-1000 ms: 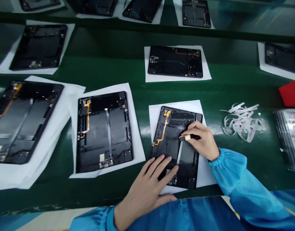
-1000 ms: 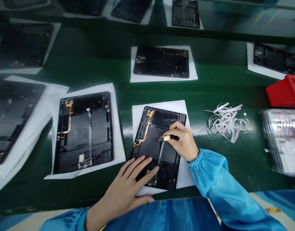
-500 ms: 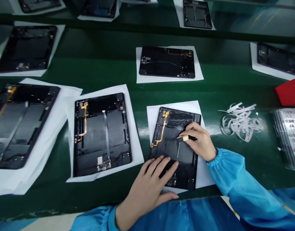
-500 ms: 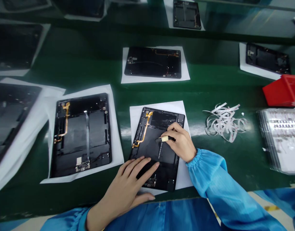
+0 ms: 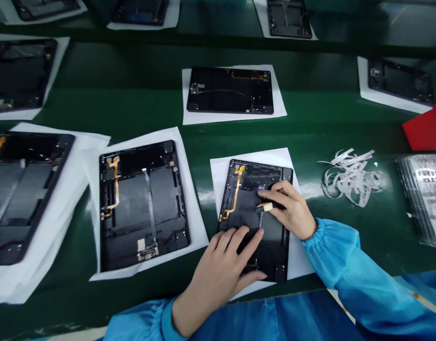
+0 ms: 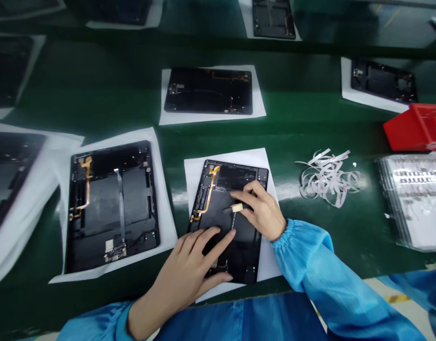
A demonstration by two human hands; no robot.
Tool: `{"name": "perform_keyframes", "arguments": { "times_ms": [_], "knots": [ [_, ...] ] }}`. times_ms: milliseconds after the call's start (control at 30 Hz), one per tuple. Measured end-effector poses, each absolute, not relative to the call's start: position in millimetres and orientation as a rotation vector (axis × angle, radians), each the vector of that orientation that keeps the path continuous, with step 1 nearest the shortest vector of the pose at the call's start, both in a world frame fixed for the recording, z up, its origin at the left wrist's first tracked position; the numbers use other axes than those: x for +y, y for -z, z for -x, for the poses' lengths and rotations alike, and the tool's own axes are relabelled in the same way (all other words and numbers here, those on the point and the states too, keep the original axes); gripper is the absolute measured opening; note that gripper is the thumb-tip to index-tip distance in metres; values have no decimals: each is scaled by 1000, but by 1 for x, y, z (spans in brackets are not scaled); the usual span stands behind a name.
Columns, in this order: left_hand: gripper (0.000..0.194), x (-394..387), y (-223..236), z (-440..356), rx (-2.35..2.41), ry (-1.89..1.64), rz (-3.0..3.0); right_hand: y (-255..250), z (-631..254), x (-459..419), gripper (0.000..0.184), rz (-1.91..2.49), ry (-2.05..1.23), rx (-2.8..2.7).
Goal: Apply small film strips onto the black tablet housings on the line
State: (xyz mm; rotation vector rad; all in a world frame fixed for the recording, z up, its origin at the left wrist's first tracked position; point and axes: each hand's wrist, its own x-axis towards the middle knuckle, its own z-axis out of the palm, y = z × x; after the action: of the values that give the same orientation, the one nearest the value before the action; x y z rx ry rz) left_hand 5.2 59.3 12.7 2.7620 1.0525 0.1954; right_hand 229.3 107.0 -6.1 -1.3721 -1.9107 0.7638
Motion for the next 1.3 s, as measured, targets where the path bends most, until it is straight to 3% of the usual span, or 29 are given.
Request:
{"name": "perform_keyframes", "arguments": {
  "times_ms": [67,267,667,933,1100,1200,1300],
  "knots": [
    [60,68,-15,-12,1075,-160,-2773,1,-230,110,35,1377,-790,-1874],
    [54,89,-15,-17,1059,-172,-2763,-8,-236,125,7,1388,-874,-1798],
    [43,91,-9,-16,1018,-303,-2735,9,-238,128,19,1436,-736,-1948],
    [41,92,-9,-17,1019,-316,-2719,13,-237,125,11,1467,-713,-1955],
    [50,100,-13,-22,1090,-203,-2759,9,-235,129,12,1427,-720,-1855],
    [56,108,-16,-32,1139,-147,-2789,-1,-234,132,3,1434,-616,-1651],
    [49,115,-16,-37,1195,-168,-2729,-14,-243,125,9,1533,-451,-1546]
  ]
}}
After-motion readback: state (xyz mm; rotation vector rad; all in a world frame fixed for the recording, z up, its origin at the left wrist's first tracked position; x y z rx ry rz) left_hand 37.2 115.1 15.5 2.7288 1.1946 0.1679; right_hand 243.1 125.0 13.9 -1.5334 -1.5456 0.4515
